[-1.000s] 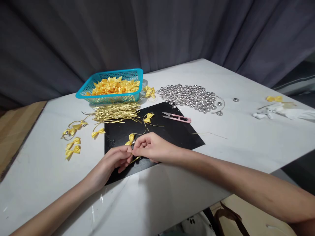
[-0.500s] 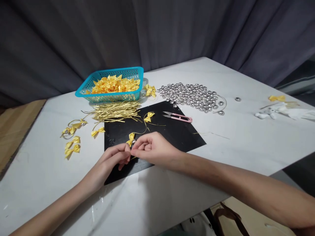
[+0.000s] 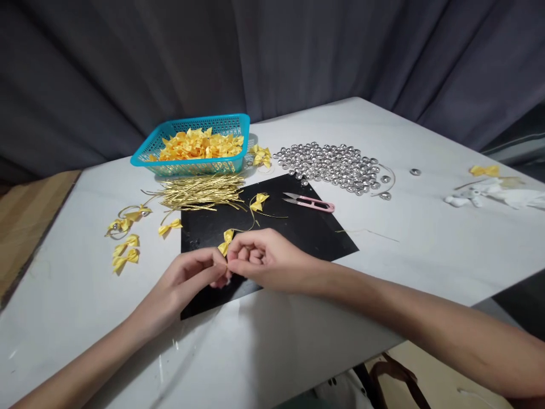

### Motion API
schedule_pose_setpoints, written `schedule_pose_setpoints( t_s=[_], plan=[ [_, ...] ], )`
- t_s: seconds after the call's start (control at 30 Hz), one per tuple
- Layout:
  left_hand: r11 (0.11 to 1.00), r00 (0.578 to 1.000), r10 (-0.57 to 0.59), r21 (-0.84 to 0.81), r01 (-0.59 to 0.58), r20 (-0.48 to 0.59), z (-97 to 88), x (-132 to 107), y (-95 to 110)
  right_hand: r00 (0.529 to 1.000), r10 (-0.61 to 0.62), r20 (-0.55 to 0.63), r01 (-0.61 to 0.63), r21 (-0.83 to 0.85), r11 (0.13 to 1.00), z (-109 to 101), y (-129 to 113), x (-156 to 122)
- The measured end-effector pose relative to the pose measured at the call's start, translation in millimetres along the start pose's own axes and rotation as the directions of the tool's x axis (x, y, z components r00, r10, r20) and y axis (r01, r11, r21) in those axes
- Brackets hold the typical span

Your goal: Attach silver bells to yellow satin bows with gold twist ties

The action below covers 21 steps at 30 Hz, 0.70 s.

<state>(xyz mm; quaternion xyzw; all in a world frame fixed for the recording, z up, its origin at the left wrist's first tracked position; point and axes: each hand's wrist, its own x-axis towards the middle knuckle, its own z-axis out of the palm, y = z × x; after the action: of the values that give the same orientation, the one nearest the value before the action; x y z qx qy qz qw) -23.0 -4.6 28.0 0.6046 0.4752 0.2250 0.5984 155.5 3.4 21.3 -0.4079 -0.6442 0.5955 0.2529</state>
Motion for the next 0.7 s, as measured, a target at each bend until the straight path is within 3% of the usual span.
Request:
schedule_pose_setpoints(
  t_s=[0.1,0.17,0.2,0.27,0.37,0.43,0.57,0.63,0.7],
  plan=[
    [0.995,0.970,0.098,0.037,-0.092,-0.223,-7.8,1.6,0.5,0.994,-0.103,-0.037,0.101,-0.058,0.993,-16.9,-5.7,0.1],
    [0.975,0.926,0.152,0.205,-0.083,-0.346,-13.3,6.5,-5.1,0.988,-0.149,-0.034,0.142,-0.148,0.979,-28.6,-9.9,1.4],
    [0.941,0.916,0.187,0.333,-0.063,-0.355,-15.5,9.8,-9.3,0.988,-0.155,-0.024,0.147,-0.202,0.968,-33.4,-12.2,2.4],
    [0.823,0.923,0.252,0.567,-0.046,-0.290,-18.2,16.6,-18.7,0.992,-0.125,0.009,0.121,-0.320,0.940,-39.8,-17.0,4.7],
    [0.728,0.923,0.318,0.680,-0.092,-0.215,-18.9,24.3,-28.6,0.997,-0.039,0.072,0.068,-0.466,0.882,-43.2,-23.0,7.0],
    [0.753,0.923,0.332,0.644,-0.134,-0.196,-18.5,26.4,-29.2,0.995,-0.027,0.098,0.075,-0.521,0.850,-44.0,-25.2,7.1],
    [0.854,0.959,0.247,0.499,-0.147,-0.141,-18.3,23.9,-18.0,0.987,-0.156,0.049,0.157,-0.539,0.827,-45.1,-22.3,7.9],
    [0.888,0.973,0.207,0.437,-0.144,-0.099,-18.4,21.7,-11.0,0.981,-0.163,0.107,0.195,-0.508,0.839,-44.3,-17.1,10.0],
    [0.906,0.974,0.200,0.398,-0.142,-0.109,-18.8,20.4,-6.4,0.971,-0.068,0.228,0.174,-0.489,0.855,-42.9,-11.5,12.3]
  ],
)
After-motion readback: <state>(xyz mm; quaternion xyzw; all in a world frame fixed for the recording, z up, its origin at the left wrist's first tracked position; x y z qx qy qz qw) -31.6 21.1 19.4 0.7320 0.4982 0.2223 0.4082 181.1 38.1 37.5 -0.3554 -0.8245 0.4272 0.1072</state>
